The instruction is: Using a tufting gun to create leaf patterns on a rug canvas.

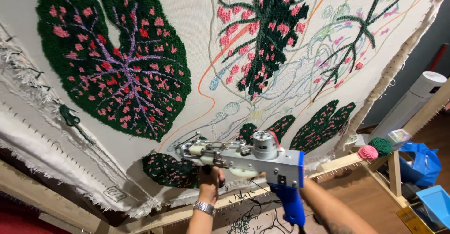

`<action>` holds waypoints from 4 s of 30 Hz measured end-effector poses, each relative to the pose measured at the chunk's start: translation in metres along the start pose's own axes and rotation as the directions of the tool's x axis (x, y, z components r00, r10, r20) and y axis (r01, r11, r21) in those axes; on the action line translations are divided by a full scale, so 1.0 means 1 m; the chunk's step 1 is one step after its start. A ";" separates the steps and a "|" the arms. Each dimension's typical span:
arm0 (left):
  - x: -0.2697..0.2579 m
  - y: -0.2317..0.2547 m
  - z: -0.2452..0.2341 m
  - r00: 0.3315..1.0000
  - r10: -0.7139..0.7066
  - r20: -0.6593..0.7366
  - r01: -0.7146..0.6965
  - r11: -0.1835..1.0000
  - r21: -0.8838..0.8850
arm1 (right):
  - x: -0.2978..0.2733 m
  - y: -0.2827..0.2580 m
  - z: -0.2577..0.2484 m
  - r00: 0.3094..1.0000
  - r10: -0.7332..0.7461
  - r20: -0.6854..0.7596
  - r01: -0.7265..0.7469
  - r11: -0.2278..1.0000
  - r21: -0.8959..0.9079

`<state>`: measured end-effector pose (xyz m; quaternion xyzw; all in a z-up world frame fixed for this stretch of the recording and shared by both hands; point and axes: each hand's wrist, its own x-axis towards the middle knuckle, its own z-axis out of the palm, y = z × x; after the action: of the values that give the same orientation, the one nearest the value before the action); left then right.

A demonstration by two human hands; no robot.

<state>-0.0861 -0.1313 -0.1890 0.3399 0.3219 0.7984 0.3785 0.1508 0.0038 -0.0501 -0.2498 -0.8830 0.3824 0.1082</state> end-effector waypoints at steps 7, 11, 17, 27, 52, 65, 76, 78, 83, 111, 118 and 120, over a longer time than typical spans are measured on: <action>0.007 0.049 0.093 0.989 -0.119 -0.084 0.126 0.989 0.080 | -0.069 0.047 0.029 0.958 0.082 0.274 -0.156 0.953 0.260; 0.019 0.050 0.056 0.978 -0.180 -0.106 0.181 0.983 0.000 | -0.133 0.162 0.000 0.977 0.208 0.044 -0.210 0.977 0.043; 0.045 0.088 -0.033 0.970 -0.020 -0.242 0.065 0.982 0.178 | -0.242 0.408 -0.034 0.822 0.495 -0.282 -0.563 0.780 -0.272; 0.010 0.156 -0.078 0.881 0.153 -0.447 -0.139 0.988 0.064 | -0.270 0.412 -0.097 0.542 0.333 -0.772 -0.633 0.765 -0.115; -0.014 0.100 -0.080 0.952 0.089 -0.294 -0.063 0.993 0.098 | 0.032 -0.206 -0.225 0.890 -0.281 -0.359 0.420 0.812 0.405; -0.014 0.116 -0.082 0.936 0.139 -0.323 -0.104 0.987 0.125 | 0.055 -0.163 -0.151 0.795 -0.270 -0.543 0.145 0.954 -0.262; -0.014 0.123 -0.061 0.929 0.088 -0.361 0.083 0.898 0.432 | 0.082 -0.166 -0.128 0.636 -0.305 -0.709 0.177 0.952 -0.251; -0.014 0.121 -0.063 0.921 0.054 -0.385 0.095 0.929 0.357 | 0.082 -0.164 -0.127 0.625 -0.291 -0.724 0.193 0.957 -0.218; -0.017 0.114 -0.071 0.938 0.077 -0.339 0.076 0.906 0.417 | 0.085 -0.132 -0.125 0.609 -0.278 -0.743 0.285 0.951 -0.123; -0.012 0.108 -0.047 0.965 0.117 -0.234 -0.002 0.898 0.441 | 0.033 -0.090 -0.106 0.964 -0.194 -0.182 0.221 0.965 0.142; 0.018 0.081 -0.018 0.976 0.128 -0.176 -0.035 0.890 0.455 | -0.072 -0.049 -0.070 0.999 -0.007 0.037 -0.026 0.573 0.819; 0.028 0.081 0.006 0.963 -0.036 -0.267 0.068 0.991 0.114 | -0.096 -0.079 -0.063 0.969 0.199 0.146 -0.230 0.513 0.827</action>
<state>-0.1258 -0.1479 -0.1152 0.2443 0.4266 0.8052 0.3316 0.2285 -0.0532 0.0505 -0.2682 -0.5563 0.7717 0.1521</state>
